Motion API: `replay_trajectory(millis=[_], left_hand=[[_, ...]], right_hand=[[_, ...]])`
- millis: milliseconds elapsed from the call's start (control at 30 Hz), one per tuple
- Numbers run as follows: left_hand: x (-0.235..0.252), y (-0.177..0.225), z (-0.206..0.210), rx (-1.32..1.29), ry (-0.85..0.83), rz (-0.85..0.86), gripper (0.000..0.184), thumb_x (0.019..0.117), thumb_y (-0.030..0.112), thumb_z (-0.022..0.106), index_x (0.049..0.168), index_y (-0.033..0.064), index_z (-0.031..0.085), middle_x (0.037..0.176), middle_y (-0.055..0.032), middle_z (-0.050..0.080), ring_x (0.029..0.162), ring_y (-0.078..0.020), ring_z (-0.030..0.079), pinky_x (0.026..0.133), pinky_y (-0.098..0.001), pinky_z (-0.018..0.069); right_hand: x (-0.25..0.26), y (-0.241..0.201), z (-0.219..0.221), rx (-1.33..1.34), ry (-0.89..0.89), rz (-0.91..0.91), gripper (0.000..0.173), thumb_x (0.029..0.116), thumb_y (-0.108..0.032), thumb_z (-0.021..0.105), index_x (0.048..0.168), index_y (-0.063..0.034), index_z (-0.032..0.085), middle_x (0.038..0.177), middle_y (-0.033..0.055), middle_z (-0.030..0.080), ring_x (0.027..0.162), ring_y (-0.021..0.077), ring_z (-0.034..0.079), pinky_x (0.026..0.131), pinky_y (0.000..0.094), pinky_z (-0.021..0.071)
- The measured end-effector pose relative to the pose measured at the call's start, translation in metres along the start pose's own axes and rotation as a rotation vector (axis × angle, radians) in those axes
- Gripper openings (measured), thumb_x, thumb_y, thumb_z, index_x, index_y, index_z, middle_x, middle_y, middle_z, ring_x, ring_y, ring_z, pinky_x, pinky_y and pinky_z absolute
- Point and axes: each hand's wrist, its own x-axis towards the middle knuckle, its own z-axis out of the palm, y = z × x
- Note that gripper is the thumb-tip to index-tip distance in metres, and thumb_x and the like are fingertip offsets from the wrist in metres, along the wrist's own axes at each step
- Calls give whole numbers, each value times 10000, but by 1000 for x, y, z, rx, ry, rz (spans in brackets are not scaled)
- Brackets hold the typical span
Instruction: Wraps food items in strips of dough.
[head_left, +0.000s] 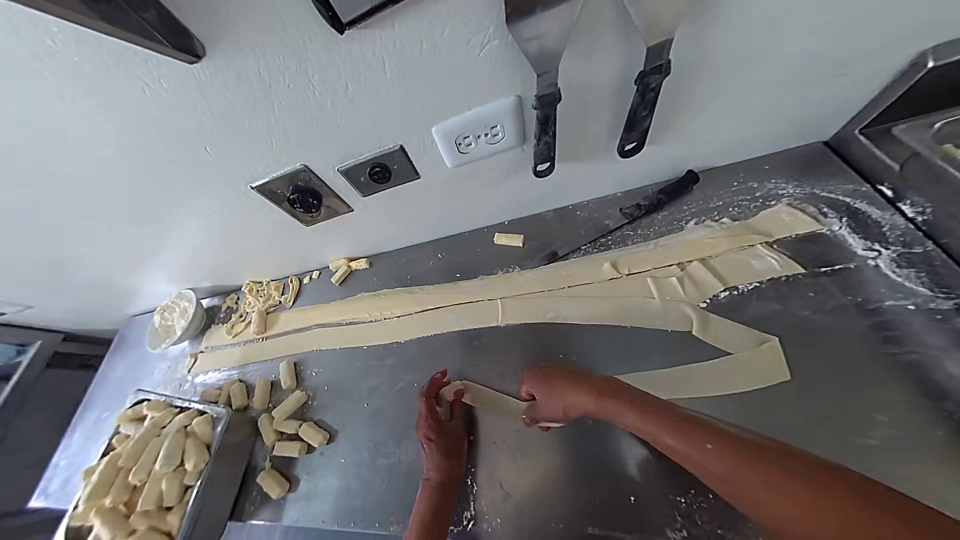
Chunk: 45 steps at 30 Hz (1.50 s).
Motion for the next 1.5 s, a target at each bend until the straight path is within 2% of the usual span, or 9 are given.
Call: replay_trajectory(millis=[167,333,467,600,733,800,900,1000,1500], left_hand=[[0,10,19,63,-117,116,239,820,-53,686,1052,-111,694,1034,-242,736,961,-402,729,884,-500,581],[-14,2,14,101,-344,334,430,1004,274,534,1184,-77,705,1269,-233,685,1207,-431,647,1073,-572,460],[-2,-1,-4,113,-425,419,269,929,21,547,1066,-11,776,1169,-161,745,1046,-351,731,953,-450,563],[13,-5,-10,-15,-518,333,195,892,75,653,1000,2,798,1106,-130,768,889,-278,744,837,-357,580],[0,-10,0,-58,-500,252,410,914,186,652,1200,-105,696,1292,-266,661,1241,-455,616,1086,-566,456],[-10,-7,4,-72,-476,254,351,927,155,634,1160,-93,720,1266,-250,680,1243,-440,621,1100,-576,440],[-12,0,10,-4,-306,188,252,882,-1,623,1079,-99,747,1152,-250,725,1114,-423,698,1013,-521,534],[-20,1,9,91,-323,222,291,942,14,549,1138,-121,716,1234,-280,684,1177,-463,655,1040,-555,504],[-23,9,2,2,-339,147,295,951,-11,535,1167,-117,707,1226,-254,697,1163,-410,678,1029,-508,530]], right_hand=[[-31,12,20,157,-29,-4,361,1076,-317,547,1031,21,663,908,98,710,737,152,642,731,372,518],[-53,36,29,288,-130,-21,352,1097,-287,504,1056,30,651,962,89,725,749,117,667,730,319,539],[-62,46,38,326,-101,5,352,1104,-294,485,1058,17,644,987,84,734,760,126,683,737,326,548],[-67,55,38,380,-142,-64,337,1108,-272,475,1050,21,632,977,82,732,750,116,683,735,316,552],[-65,49,49,448,-221,-156,295,1106,-240,477,1061,14,619,990,73,735,781,106,699,755,296,562],[-64,49,53,482,-204,-182,282,1106,-229,477,1073,11,622,997,71,740,803,105,710,781,294,571],[-68,45,55,276,-166,-200,310,1095,-241,506,1072,30,655,991,110,726,845,162,683,813,375,535],[-81,32,48,-96,-98,-141,368,1074,-288,538,994,49,663,915,229,656,930,394,640,823,570,465],[-79,21,69,-224,-180,-169,387,1098,-299,476,1052,40,657,938,262,670,972,440,661,840,591,481]])
